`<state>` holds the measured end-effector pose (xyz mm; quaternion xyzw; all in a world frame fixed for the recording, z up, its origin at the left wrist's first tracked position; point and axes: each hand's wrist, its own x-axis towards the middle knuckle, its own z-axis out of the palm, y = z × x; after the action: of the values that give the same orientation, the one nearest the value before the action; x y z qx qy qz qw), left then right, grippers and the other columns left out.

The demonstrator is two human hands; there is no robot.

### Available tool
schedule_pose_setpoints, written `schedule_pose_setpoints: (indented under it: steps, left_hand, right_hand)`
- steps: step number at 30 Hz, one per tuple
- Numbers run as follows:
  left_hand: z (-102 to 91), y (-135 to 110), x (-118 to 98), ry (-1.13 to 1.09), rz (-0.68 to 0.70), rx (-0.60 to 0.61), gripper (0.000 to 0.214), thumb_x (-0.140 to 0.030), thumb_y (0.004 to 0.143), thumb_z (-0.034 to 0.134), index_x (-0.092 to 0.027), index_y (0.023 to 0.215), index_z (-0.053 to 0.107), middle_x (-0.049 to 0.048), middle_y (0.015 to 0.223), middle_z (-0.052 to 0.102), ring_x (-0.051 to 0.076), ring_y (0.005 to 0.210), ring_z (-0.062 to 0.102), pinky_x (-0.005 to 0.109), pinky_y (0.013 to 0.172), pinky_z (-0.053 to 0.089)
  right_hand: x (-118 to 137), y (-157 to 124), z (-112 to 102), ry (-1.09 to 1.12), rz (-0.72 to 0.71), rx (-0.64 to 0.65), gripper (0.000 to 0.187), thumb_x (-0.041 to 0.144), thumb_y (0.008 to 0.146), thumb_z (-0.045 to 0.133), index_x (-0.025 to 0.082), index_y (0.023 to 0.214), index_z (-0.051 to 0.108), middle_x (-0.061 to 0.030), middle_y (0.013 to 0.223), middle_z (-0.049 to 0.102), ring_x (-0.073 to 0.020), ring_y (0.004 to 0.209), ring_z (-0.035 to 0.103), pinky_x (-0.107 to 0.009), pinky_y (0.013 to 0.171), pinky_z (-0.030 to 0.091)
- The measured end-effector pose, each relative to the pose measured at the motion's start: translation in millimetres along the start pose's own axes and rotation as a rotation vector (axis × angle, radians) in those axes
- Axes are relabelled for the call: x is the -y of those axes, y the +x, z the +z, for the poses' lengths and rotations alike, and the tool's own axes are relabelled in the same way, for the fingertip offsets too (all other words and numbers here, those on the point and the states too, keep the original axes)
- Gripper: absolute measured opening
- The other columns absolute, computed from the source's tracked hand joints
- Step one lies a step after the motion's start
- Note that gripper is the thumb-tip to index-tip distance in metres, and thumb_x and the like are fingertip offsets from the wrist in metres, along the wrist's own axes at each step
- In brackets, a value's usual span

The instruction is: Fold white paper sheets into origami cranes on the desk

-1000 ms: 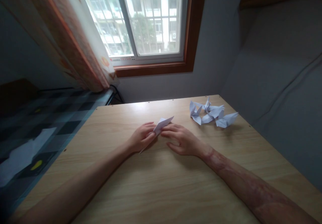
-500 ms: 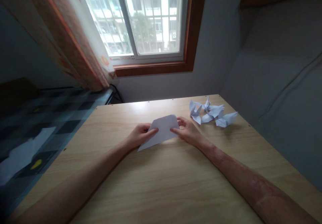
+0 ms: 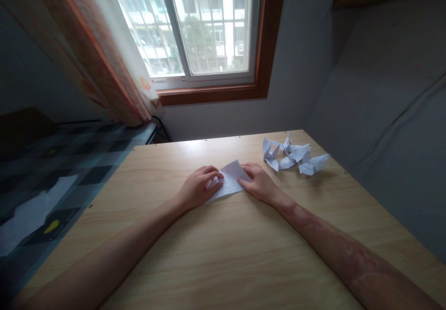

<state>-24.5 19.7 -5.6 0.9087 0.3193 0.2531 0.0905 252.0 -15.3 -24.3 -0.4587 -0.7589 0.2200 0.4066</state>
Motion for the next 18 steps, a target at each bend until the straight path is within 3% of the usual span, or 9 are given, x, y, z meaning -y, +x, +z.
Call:
schedule_pose_setpoints:
  steps: [3, 7, 14, 18]
  left_hand:
    - [0.3, -0.4, -0.8, 0.003, -0.007, 0.001, 0.015, -0.033, 0.104, 0.068, -0.025, 0.113, 0.077, 0.0088, 0.116, 0.076, 0.026, 0.106, 0.071, 0.042, 0.096, 0.059]
    - [2.6, 0.0, 2.7, -0.005, -0.040, -0.023, 0.011, -0.025, 0.105, 0.063, -0.022, 0.109, 0.072, 0.0102, 0.115, 0.075, 0.026, 0.107, 0.070, 0.042, 0.097, 0.059]
    - [4.7, 0.6, 5.9, 0.066, -0.039, -0.035, 0.026, -0.023, 0.111, 0.051, -0.020, 0.129, 0.069, 0.0125, 0.123, 0.075, 0.027, 0.110, 0.071, 0.045, 0.099, 0.059]
    - [2.8, -0.4, 7.2, 0.142, 0.007, -0.024, 0.027, -0.025, 0.112, 0.052, -0.023, 0.126, 0.075, 0.0104, 0.129, 0.076, 0.027, 0.111, 0.072, 0.046, 0.100, 0.058]
  right_hand:
    - [4.0, -2.2, 0.2, -0.083, -0.146, 0.095, 0.045, 0.017, 0.101, 0.061, 0.028, 0.141, 0.077, -0.0092, 0.149, 0.073, -0.0319, 0.137, 0.068, -0.051, 0.120, 0.053]
    - [6.9, -6.1, 3.1, -0.237, -0.293, 0.226, 0.071, 0.004, 0.099, 0.050, 0.033, 0.163, 0.058, -0.0047, 0.165, 0.061, -0.0287, 0.149, 0.059, -0.052, 0.126, 0.047]
    - [4.3, -7.1, 1.8, -0.316, -0.242, 0.291, 0.072, 0.004, 0.100, 0.045, 0.030, 0.168, 0.052, -0.0051, 0.167, 0.058, -0.0266, 0.157, 0.052, -0.054, 0.131, 0.041]
    - [4.7, -7.4, -5.4, -0.347, -0.228, 0.370, 0.072, 0.010, 0.103, 0.048, 0.029, 0.172, 0.044, -0.0055, 0.174, 0.050, -0.0272, 0.163, 0.044, -0.055, 0.135, 0.035]
